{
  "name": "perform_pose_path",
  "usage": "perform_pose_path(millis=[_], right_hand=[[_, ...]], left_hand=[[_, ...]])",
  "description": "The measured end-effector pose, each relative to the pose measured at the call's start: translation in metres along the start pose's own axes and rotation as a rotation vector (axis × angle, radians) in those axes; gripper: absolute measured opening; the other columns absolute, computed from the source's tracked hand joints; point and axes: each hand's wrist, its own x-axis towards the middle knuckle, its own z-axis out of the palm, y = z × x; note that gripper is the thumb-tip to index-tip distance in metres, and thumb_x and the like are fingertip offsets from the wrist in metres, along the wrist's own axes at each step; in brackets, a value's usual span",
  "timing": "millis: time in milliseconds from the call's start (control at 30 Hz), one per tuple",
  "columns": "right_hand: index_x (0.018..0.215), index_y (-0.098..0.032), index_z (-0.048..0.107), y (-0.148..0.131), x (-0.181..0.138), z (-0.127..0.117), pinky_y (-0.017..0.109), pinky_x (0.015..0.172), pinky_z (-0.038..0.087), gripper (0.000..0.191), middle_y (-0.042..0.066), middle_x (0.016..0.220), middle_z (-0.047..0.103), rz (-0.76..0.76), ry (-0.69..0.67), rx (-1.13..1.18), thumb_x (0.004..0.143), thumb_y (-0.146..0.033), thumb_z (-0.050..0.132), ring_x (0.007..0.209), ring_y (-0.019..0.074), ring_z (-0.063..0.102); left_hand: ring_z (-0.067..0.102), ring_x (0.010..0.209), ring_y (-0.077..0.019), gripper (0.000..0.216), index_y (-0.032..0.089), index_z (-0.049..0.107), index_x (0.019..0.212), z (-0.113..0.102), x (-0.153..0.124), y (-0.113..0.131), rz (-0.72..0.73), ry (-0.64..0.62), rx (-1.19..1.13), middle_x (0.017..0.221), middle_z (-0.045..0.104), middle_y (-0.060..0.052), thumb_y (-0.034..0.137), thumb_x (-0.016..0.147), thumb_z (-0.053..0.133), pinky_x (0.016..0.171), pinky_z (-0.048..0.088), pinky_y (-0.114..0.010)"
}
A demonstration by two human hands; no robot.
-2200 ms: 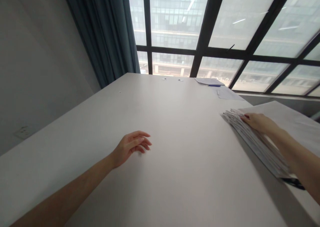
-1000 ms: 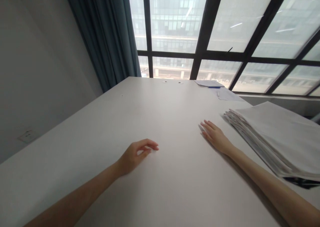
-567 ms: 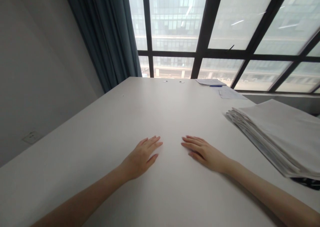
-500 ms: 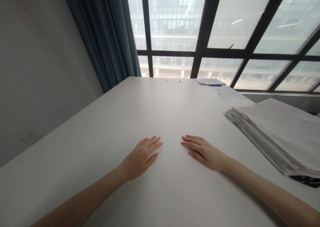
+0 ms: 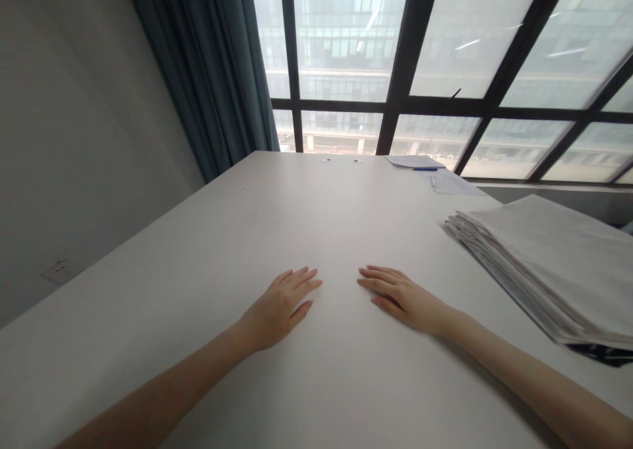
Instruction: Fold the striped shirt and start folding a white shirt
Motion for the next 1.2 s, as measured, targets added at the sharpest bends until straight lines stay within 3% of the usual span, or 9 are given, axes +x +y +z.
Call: perform_pose_path(millis=[1200], right_hand=[[0.141,-0.024,0.048,-0.0016,0.0,-0.0007,0.048,0.112,0.035,0.044,0.009,0.146,0.047,0.003,-0.007,-0.021,0.099,-0.036,0.039,0.137,0.0244,0.04]], left_hand=[[0.041,0.136,-0.0232,0.042,0.022,0.051,0.135,0.0011,-0.0006,-0.0008,-0.008,0.01,-0.009,0.144,0.049,-0.01,0.022,0.094,0.045,0.114,0.03,-0.047]])
